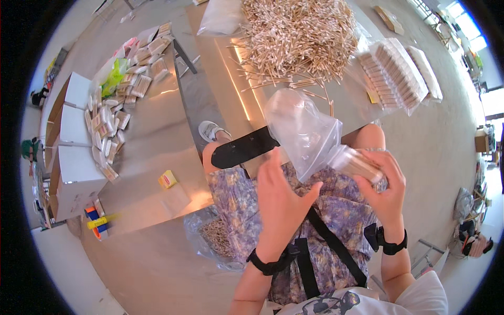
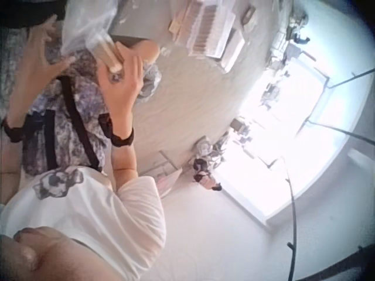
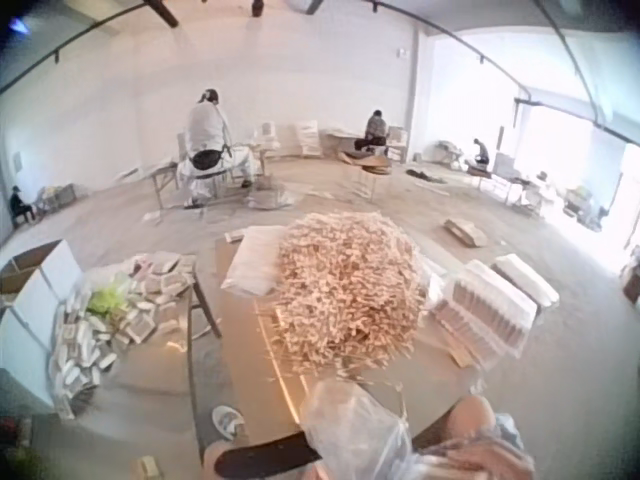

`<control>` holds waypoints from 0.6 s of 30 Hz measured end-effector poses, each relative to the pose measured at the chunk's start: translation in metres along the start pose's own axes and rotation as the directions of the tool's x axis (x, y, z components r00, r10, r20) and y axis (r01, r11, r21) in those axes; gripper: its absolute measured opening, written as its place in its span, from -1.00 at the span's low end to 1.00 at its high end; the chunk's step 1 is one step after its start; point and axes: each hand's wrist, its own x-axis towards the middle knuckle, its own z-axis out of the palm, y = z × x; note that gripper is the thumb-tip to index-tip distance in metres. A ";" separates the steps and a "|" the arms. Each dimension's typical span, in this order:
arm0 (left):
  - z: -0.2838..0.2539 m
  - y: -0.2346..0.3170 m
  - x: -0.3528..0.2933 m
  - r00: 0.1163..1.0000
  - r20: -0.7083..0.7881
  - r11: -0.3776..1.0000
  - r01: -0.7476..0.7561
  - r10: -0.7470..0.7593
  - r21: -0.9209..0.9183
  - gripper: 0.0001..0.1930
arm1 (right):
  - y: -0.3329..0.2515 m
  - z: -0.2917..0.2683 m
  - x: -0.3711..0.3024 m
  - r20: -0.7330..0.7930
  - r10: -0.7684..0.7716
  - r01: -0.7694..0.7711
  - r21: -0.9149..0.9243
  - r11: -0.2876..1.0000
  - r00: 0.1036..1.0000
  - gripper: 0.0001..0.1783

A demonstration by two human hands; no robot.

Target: Packaging small bundles of cotton swabs into plastic zip-lock bags.

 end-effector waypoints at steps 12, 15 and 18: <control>0.030 0.029 0.018 0.992 -0.066 0.964 0.087 -0.107 -0.253 -0.74 | -0.025 0.030 0.038 0.161 -0.006 0.045 -0.238 0.970 0.987 -0.56; 0.035 0.033 0.013 0.995 -0.060 0.942 0.057 -0.081 -0.330 -0.75 | -0.020 0.038 0.058 0.296 0.357 -0.355 -0.063 0.933 0.886 -0.58; 0.040 0.028 0.009 0.996 -0.081 0.950 0.005 -0.032 -0.313 -0.76 | 0.005 0.053 0.077 0.488 0.448 -0.502 -0.023 0.864 0.749 -0.57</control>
